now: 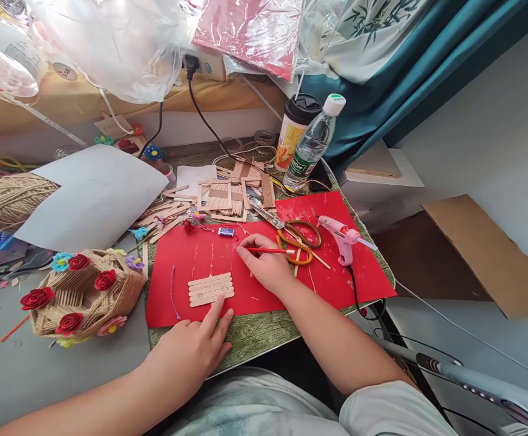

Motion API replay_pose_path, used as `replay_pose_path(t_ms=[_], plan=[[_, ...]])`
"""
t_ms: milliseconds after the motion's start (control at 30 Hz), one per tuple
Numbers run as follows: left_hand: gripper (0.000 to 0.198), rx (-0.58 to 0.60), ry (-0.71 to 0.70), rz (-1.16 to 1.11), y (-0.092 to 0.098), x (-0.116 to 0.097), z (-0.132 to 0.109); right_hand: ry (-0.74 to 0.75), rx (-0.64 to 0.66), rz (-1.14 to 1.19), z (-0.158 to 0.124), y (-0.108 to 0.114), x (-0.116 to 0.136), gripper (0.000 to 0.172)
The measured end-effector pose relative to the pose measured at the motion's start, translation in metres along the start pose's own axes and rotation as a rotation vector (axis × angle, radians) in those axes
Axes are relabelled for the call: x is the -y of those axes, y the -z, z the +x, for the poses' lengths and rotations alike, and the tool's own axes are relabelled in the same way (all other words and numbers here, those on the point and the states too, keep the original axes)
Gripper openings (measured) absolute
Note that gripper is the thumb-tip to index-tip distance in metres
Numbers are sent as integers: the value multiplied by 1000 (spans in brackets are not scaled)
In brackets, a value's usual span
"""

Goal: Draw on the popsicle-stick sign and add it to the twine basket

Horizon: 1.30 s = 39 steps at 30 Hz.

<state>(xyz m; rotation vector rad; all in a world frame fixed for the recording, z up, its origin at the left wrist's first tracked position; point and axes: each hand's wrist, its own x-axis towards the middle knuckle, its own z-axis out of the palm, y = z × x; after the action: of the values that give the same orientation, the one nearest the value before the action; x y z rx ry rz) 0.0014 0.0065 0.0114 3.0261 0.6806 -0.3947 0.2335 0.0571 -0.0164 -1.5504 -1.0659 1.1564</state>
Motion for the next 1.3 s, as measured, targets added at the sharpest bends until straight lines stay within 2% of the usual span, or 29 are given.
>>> replay_pose_path(t_ms=[167, 433, 633, 967, 1300], plan=[[51, 25, -1, 6, 5, 1, 2, 2, 28, 42, -1, 1, 5, 29], [52, 14, 16, 13, 2, 0, 0, -1, -19, 67, -1, 0, -1, 39], [51, 26, -6, 15, 4, 1, 0, -2, -11, -49, -3, 1, -4, 33], [51, 38, -12, -7, 2, 0, 1, 44, -27, -202, -2, 0, -6, 37], [52, 74, -6, -56, 0, -1, 0, 85, -32, -251, -2, -5, -5, 37]])
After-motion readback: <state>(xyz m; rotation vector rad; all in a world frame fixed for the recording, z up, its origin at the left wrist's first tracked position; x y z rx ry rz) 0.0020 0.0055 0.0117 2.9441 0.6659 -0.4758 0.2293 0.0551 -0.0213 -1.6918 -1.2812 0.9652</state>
